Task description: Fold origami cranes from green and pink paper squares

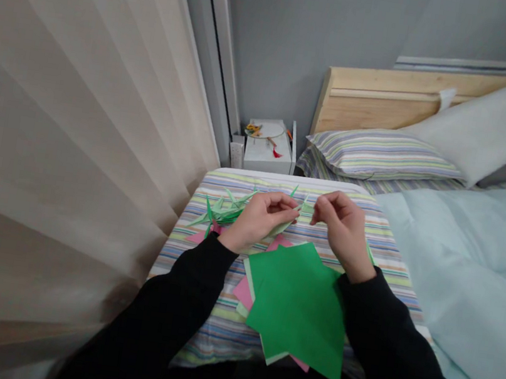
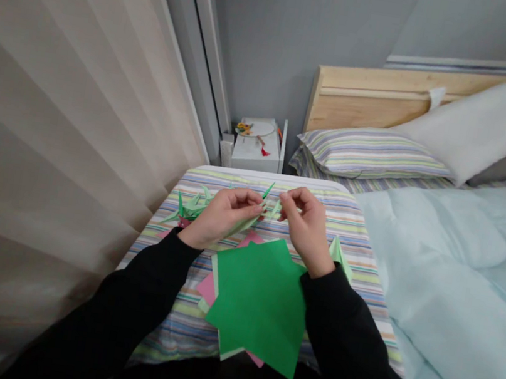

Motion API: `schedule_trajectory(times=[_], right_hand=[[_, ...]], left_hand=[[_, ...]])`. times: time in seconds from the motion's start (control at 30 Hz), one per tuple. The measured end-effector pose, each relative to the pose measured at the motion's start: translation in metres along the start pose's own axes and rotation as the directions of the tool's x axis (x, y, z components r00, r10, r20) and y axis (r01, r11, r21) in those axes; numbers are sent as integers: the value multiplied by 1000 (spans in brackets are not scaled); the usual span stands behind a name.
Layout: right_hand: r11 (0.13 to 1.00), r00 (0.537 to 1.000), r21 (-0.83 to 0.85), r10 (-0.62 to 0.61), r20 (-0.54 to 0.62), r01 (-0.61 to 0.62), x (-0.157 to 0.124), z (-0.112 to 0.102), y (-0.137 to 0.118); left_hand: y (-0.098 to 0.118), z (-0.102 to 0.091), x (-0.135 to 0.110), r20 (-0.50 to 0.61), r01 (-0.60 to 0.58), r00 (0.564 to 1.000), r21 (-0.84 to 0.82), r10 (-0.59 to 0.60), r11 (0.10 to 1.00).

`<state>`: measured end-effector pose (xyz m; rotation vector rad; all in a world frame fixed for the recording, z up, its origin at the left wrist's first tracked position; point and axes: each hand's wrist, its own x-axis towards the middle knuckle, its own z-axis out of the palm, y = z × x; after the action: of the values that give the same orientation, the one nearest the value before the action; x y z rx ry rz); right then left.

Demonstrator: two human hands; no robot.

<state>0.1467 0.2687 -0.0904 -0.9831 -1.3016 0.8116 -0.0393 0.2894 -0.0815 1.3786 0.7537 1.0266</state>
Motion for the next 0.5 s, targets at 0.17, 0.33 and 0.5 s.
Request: schedule_trajectory(times=[0.17, 0.33, 0.5], right_hand=[[994, 963, -109, 53, 265, -24, -8, 13, -3], [996, 978, -90, 29, 205, -10, -9, 14, -5], [992, 978, -126, 3, 210, 24, -9, 14, -7]], left_hand=[[2, 2, 2, -80, 7, 997, -187, -23, 982], [0, 3, 2, -129, 18, 991, -203, -45, 979], [0, 3, 1, -166, -7, 986, -44, 0, 999]])
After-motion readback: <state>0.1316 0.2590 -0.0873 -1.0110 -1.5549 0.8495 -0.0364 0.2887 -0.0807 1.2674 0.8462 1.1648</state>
